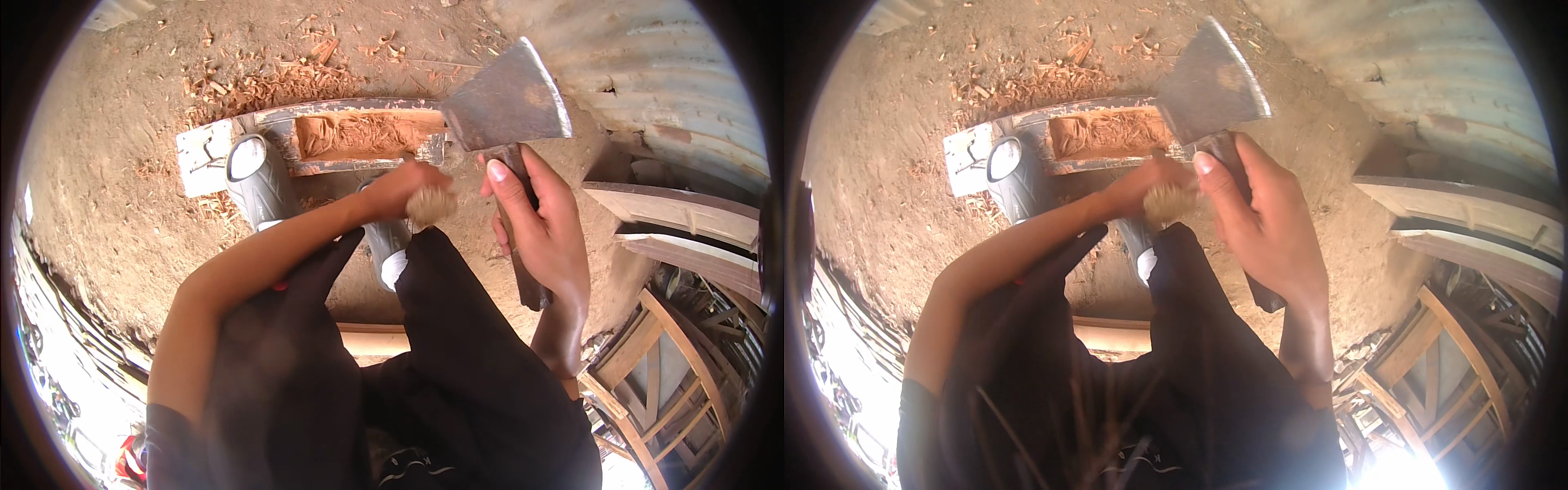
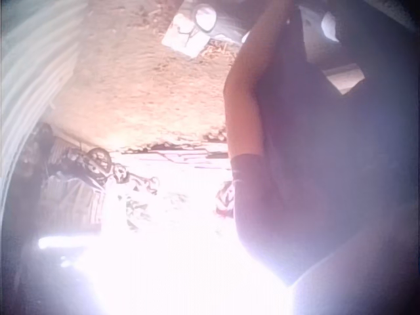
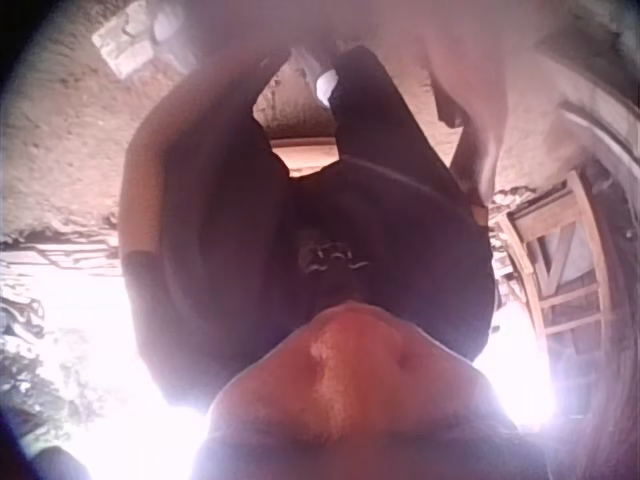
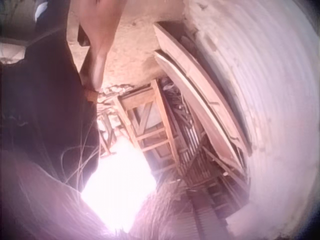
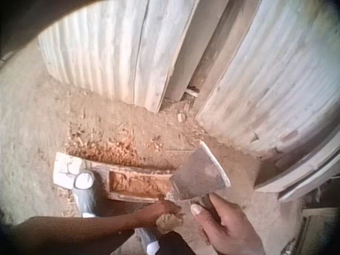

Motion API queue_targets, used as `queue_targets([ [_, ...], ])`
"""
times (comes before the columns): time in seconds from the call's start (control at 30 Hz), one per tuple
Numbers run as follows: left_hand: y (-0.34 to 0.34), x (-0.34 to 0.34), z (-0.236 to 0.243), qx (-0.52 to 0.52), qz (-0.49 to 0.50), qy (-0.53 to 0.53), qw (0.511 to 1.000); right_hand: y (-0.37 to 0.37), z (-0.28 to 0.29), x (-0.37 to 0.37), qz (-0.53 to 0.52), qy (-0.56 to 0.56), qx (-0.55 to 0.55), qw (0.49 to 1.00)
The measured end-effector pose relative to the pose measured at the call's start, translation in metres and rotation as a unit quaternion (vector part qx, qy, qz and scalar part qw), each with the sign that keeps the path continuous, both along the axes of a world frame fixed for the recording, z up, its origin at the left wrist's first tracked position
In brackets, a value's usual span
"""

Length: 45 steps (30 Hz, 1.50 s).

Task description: The person uses a small axe to repeatedly strike and shape a piece of wood resting on a wooden block. Wood shavings accumulate around the work area as the person continues to carve the wood.

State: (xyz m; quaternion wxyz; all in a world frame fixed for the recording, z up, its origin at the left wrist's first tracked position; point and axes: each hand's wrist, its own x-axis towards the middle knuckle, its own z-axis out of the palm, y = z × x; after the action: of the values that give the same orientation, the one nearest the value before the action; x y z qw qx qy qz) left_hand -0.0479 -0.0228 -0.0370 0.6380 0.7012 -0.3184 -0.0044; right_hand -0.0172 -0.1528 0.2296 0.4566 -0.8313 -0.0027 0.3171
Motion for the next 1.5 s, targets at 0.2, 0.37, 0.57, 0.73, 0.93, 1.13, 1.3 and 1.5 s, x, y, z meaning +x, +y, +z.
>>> queue_targets([
  [0.2,0.036,0.052,0.060,0.090,0.252,0.323,0.908,-0.014,-0.011,0.002,-0.028,0.005,0.026,0.999],
  [0.37,0.050,0.045,0.071,0.056,0.201,0.484,0.850,-0.013,-0.019,-0.002,-0.023,0.044,0.012,0.999],
  [0.57,0.041,0.045,0.094,0.064,0.208,0.492,0.843,-0.018,-0.022,0.001,0.055,0.037,-0.020,0.998],
  [0.73,0.036,0.046,0.102,0.115,0.192,0.452,0.864,0.000,0.005,0.006,0.066,-0.139,0.004,0.988],
  [0.93,0.036,0.040,0.039,0.049,0.193,0.347,0.916,0.016,-0.009,-0.001,0.111,-0.248,0.003,0.962],
  [1.13,0.034,0.037,0.024,0.005,0.108,0.126,0.986,0.008,-0.073,0.009,0.188,-0.272,-0.077,0.940],
  [1.3,0.018,-0.008,0.010,0.054,-0.047,-0.011,0.997,0.009,-0.043,0.004,0.083,-0.078,0.008,0.993],
  [1.5,0.025,0.024,0.006,0.217,0.101,-0.076,0.968,0.007,-0.034,0.009,0.026,0.018,0.006,0.999],
])
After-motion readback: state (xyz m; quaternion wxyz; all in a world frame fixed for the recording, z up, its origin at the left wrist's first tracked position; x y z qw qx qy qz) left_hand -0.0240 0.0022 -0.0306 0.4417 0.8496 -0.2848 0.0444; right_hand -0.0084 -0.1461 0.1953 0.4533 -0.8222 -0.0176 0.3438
